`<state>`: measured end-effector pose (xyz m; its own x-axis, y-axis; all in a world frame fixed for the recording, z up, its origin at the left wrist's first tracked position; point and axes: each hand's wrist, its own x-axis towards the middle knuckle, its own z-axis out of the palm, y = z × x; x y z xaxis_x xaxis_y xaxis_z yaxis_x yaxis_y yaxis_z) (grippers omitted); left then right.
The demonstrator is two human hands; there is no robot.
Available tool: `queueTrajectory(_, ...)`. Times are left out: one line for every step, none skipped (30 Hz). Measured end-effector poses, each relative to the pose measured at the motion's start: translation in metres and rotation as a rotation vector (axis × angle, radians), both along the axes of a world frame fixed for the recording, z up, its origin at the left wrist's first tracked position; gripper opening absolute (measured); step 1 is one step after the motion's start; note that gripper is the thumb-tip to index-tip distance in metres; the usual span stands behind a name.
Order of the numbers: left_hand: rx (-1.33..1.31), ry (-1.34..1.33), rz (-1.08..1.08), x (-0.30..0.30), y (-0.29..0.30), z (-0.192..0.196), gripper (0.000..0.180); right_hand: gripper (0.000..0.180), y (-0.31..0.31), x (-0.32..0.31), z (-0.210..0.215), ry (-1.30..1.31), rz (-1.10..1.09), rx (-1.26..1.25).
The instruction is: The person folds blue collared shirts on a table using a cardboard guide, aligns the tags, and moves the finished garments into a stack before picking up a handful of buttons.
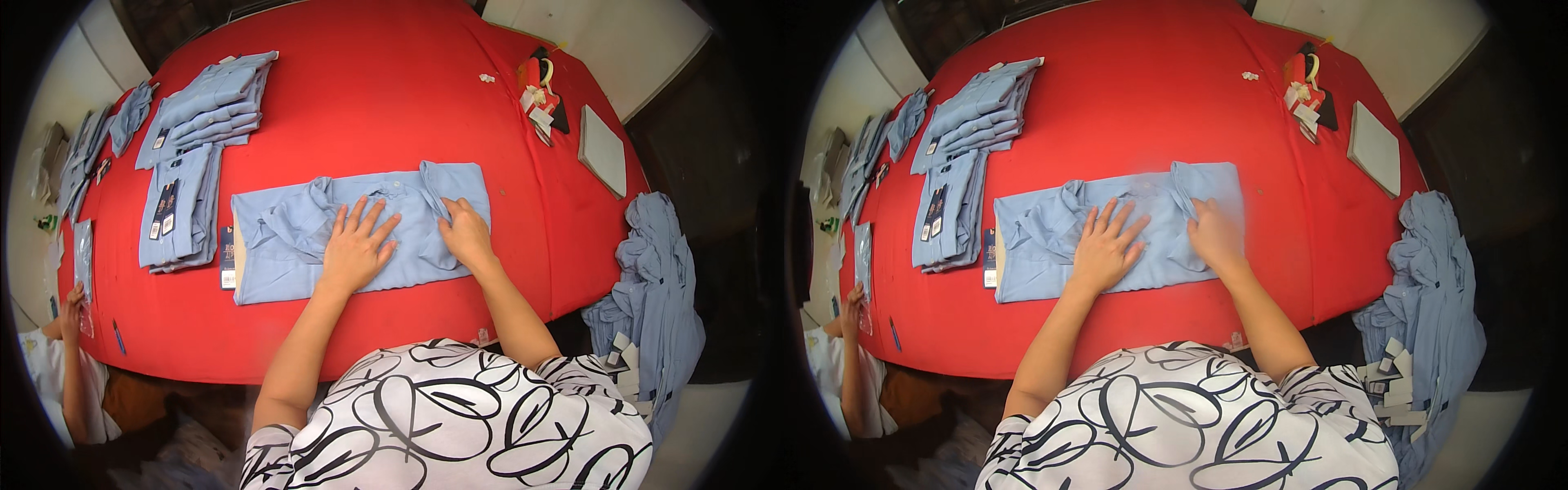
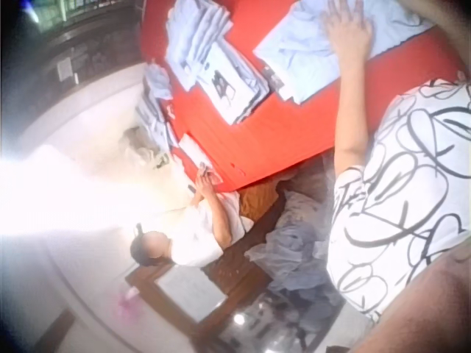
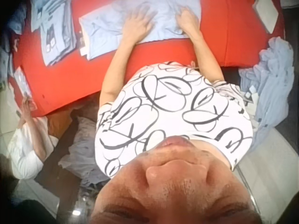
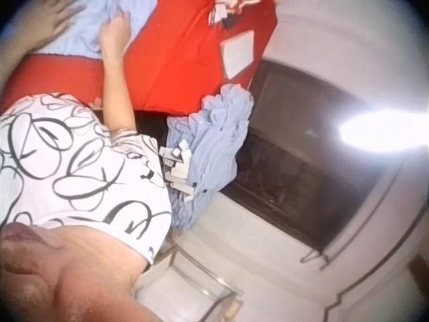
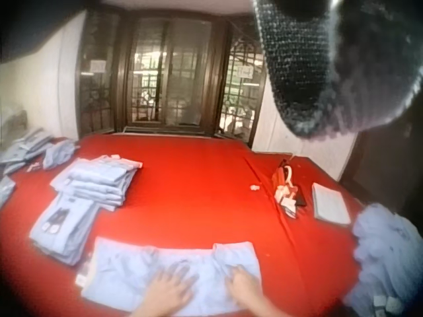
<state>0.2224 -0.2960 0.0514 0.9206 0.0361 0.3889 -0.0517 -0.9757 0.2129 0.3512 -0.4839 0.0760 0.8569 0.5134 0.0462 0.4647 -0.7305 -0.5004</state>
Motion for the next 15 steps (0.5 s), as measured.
queueTrajectory(-0.007, -0.001, 0.001, 0.001, -0.001, 0.001, 0.045, 0.040, -0.006, 0.005, -0.004, 0.006, 0.007, 0.030)
queueTrajectory(-0.014, -0.002, 0.002, 0.001, -0.002, 0.001, 0.044, 0.040, -0.010, 0.008, -0.007, 0.012, 0.014, 0.060)
queueTrajectory(-0.022, -0.006, 0.003, 0.002, -0.002, 0.000, 0.044, 0.041, -0.009, 0.006, 0.002, 0.020, 0.013, 0.080)
queueTrajectory(-0.026, -0.008, 0.005, 0.000, -0.001, 0.000, 0.044, 0.041, -0.005, -0.002, 0.018, 0.032, 0.013, 0.103)
queueTrajectory(-0.031, -0.009, 0.006, -0.001, 0.000, -0.001, 0.044, 0.042, -0.002, -0.007, 0.026, 0.044, 0.012, 0.125)
queueTrajectory(-0.023, -0.004, 0.009, -0.001, 0.000, 0.000, 0.044, 0.041, 0.001, -0.011, 0.023, 0.007, 0.067, 0.162)
queueTrajectory(-0.015, 0.001, 0.010, 0.000, -0.001, 0.001, 0.043, 0.041, 0.005, -0.016, 0.017, -0.030, 0.122, 0.200)
queueTrajectory(-0.006, 0.005, 0.011, 0.000, -0.001, 0.002, 0.043, 0.041, 0.008, -0.020, 0.012, -0.068, 0.176, 0.236)
queueTrajectory(-0.007, 0.003, 0.010, 0.000, -0.001, 0.002, 0.043, 0.042, 0.011, -0.025, 0.007, -0.049, 0.185, 0.186)
queueTrajectory(-0.007, 0.001, 0.010, -0.001, 0.000, 0.001, 0.044, 0.044, 0.012, -0.031, 0.003, -0.031, 0.193, 0.136)
queueTrajectory(-0.008, -0.001, 0.008, 0.000, 0.001, 0.001, 0.044, 0.046, 0.013, -0.034, 0.001, -0.013, 0.201, 0.086)
queueTrajectory(-0.031, -0.008, 0.003, 0.000, 0.002, 0.001, 0.044, 0.050, 0.011, -0.032, 0.003, 0.089, 0.175, 0.131)
queueTrajectory(-0.056, -0.012, -0.003, 0.000, 0.001, 0.002, 0.043, 0.050, 0.005, -0.025, 0.000, 0.023, 0.141, 0.161)
queueTrajectory(-0.082, -0.015, -0.010, -0.001, 0.000, 0.002, 0.043, 0.051, -0.005, -0.012, -0.006, -0.042, 0.106, 0.192)
queueTrajectory(-0.121, -0.040, -0.010, -0.001, 0.001, 0.001, 0.042, 0.051, -0.015, -0.004, -0.009, -0.105, 0.066, 0.223)
